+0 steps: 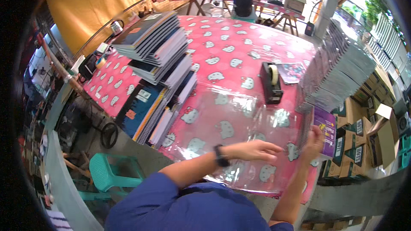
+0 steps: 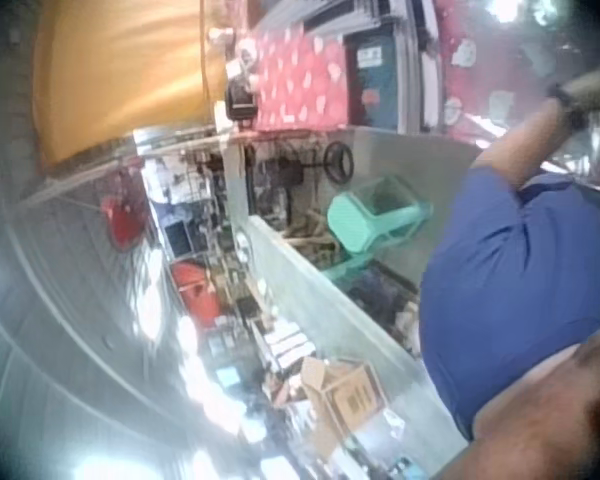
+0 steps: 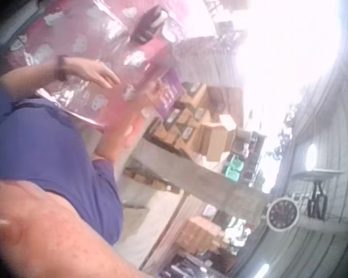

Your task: The person places a notebook into a plastic bag, folds the edges of the bag, and secures them with tape using a dispenser.

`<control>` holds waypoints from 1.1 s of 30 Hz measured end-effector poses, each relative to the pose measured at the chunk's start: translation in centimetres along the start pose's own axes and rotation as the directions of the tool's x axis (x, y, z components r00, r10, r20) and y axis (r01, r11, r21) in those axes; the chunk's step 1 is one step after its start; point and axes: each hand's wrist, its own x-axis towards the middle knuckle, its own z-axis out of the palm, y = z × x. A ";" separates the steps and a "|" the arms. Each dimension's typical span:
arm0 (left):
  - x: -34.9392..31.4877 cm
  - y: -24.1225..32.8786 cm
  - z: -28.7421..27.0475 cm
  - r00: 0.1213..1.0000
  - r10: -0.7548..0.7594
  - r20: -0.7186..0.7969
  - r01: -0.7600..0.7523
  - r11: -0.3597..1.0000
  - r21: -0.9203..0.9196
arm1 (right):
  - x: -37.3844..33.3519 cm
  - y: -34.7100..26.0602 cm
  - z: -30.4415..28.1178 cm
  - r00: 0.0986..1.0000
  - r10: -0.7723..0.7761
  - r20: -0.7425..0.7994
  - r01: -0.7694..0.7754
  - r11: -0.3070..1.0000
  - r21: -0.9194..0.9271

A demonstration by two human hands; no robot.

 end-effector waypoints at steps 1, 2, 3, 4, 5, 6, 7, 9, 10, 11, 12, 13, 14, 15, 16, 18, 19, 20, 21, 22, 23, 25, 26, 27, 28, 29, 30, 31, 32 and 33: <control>-5.3 3.7 -1.9 0.995 -0.006 -0.101 0.015 0.996 0.091 | -2.7 -1.0 3.9 0.984 -0.029 0.176 0.052 0.990 -0.130; -10.1 4.6 -4.1 0.961 0.078 -0.265 -0.042 0.990 0.137 | -5.4 -2.1 8.4 0.938 -0.035 0.344 0.126 0.961 -0.248; -15.0 5.6 -6.2 0.875 0.080 -0.477 -0.012 0.990 0.144 | -8.4 -4.3 12.7 0.823 0.214 0.527 -0.161 0.976 -0.145; -18.9 6.7 -9.0 0.732 0.221 -0.644 -0.004 0.947 0.320 | -10.5 -2.4 15.4 0.750 0.162 0.641 -0.155 0.986 -0.067; -23.2 6.3 -11.8 0.501 0.163 -0.850 0.093 0.966 0.240 | -13.3 -4.7 18.8 0.567 0.329 0.755 -0.419 0.905 -0.081; -28.6 6.0 -14.7 0.391 0.263 -0.882 0.118 0.936 0.331 | -16.2 -5.5 21.7 0.402 0.384 0.831 -0.555 0.824 -0.113; -31.4 6.6 -16.2 0.139 0.143 -0.980 0.427 0.884 0.190 | -18.2 -5.5 24.0 0.317 0.377 0.870 -0.598 0.792 -0.125; -42.8 2.5 -20.7 0.139 -0.141 -0.980 0.710 0.704 -0.001 | -23.5 -7.0 29.1 0.064 0.363 0.930 -0.703 0.678 -0.216; -42.0 2.7 -21.0 0.166 -0.141 -0.976 0.707 0.707 0.018 | -24.4 -7.0 30.5 -0.024 0.412 0.911 -0.752 0.593 -0.288; -41.2 2.6 -20.3 0.228 -0.191 -0.955 0.664 0.747 0.009 | -25.3 -7.4 31.7 -0.053 0.443 0.895 -0.768 0.555 -0.320; -40.7 2.6 -19.8 0.294 -0.241 -0.925 0.624 0.781 -0.005 | -26.2 -7.7 32.7 -0.081 0.475 0.876 -0.786 0.510 -0.349; -40.9 2.7 -19.6 0.315 -0.252 -0.915 0.631 0.776 0.004 | -26.9 -7.5 33.5 -0.065 0.493 0.867 -0.767 0.531 -0.360; -41.1 2.1 -19.3 0.339 -0.335 -0.879 0.540 0.834 -0.109 | -27.1 -8.0 33.9 -0.055 0.515 0.855 -0.785 0.508 -0.356; -41.3 1.7 -18.8 0.370 -0.413 -0.832 0.448 0.864 -0.230 | -26.9 -8.5 34.2 -0.085 0.515 0.853 -0.780 0.499 -0.379; -39.9 1.4 -18.0 0.419 -0.440 -0.794 0.467 0.855 -0.228 | -26.5 -8.4 33.7 -0.091 0.530 0.843 -0.781 0.487 -0.391; -37.8 1.7 -15.4 0.378 -0.492 -0.784 0.396 0.851 -0.344 | -26.7 -6.6 32.3 0.062 0.683 0.728 -0.811 0.460 -0.362; -38.5 -0.4 -14.4 0.383 -0.430 -0.818 0.430 0.866 -0.255 | -26.2 -7.0 31.1 0.093 0.608 0.789 -0.850 0.461 -0.255; -39.1 -2.3 -13.7 0.390 -0.359 -0.848 0.454 0.876 -0.161 | -25.5 -7.6 30.0 0.133 0.523 0.842 -0.877 0.458 -0.147; -36.7 -2.1 -11.6 0.417 -0.269 -0.868 0.301 0.942 -0.147 | -24.4 -9.8 28.3 0.182 0.536 0.825 -0.897 0.433 -0.083; -32.5 0.8 -9.6 0.528 -0.118 -0.841 0.229 0.973 0.007 | -24.3 -8.6 26.1 0.322 0.546 0.773 -0.872 0.489 0.018; -30.4 0.4 -8.3 0.507 -0.075 -0.859 0.057 0.997 -0.054 | -23.5 -9.6 24.2 0.387 0.489 0.782 -0.822 0.567 0.052; -27.1 -0.3 -6.9 0.543 -0.053 -0.838 -0.125 0.982 -0.143 | -21.6 -10.5 20.5 0.500 0.355 0.790 -0.672 0.734 0.096; -25.2 -0.7 -6.8 0.605 -0.062 -0.793 -0.135 0.975 -0.179 | -20.7 -10.3 18.7 0.543 0.278 0.793 -0.565 0.819 0.100; -23.7 -0.1 -6.2 0.633 -0.066 -0.771 -0.209 0.945 -0.252 | -19.8 -11.2 17.4 0.549 0.297 0.782 -0.569 0.817 0.089; -21.9 -0.1 -5.9 0.671 -0.044 -0.740 -0.232 0.936 -0.266 | -18.7 -10.5 15.8 0.599 0.220 0.770 -0.411 0.910 0.060; -20.6 -1.2 -5.6 0.690 -0.041 -0.723 -0.187 0.955 -0.232 | -17.8 -9.6 14.2 0.646 0.224 0.730 -0.335 0.942 0.008; -19.2 -2.5 -5.4 0.704 -0.030 -0.709 -0.148 0.971 -0.188 | -16.8 -8.7 12.8 0.690 0.213 0.692 -0.254 0.966 -0.045; -17.6 -3.9 -5.3 0.745 -0.094 -0.661 -0.061 0.976 -0.208 | -16.0 -6.7 10.9 0.674 0.259 0.692 -0.277 0.957 -0.088; -16.0 -5.4 -4.9 0.773 -0.160 -0.613 0.024 0.974 -0.224 | -15.4 -5.4 9.3 0.653 0.305 0.693 -0.298 0.945 -0.135; -14.5 -7.1 -4.5 0.795 -0.120 -0.594 0.008 0.982 -0.187 | -14.8 -5.3 8.6 0.634 0.351 0.689 -0.304 0.933 -0.195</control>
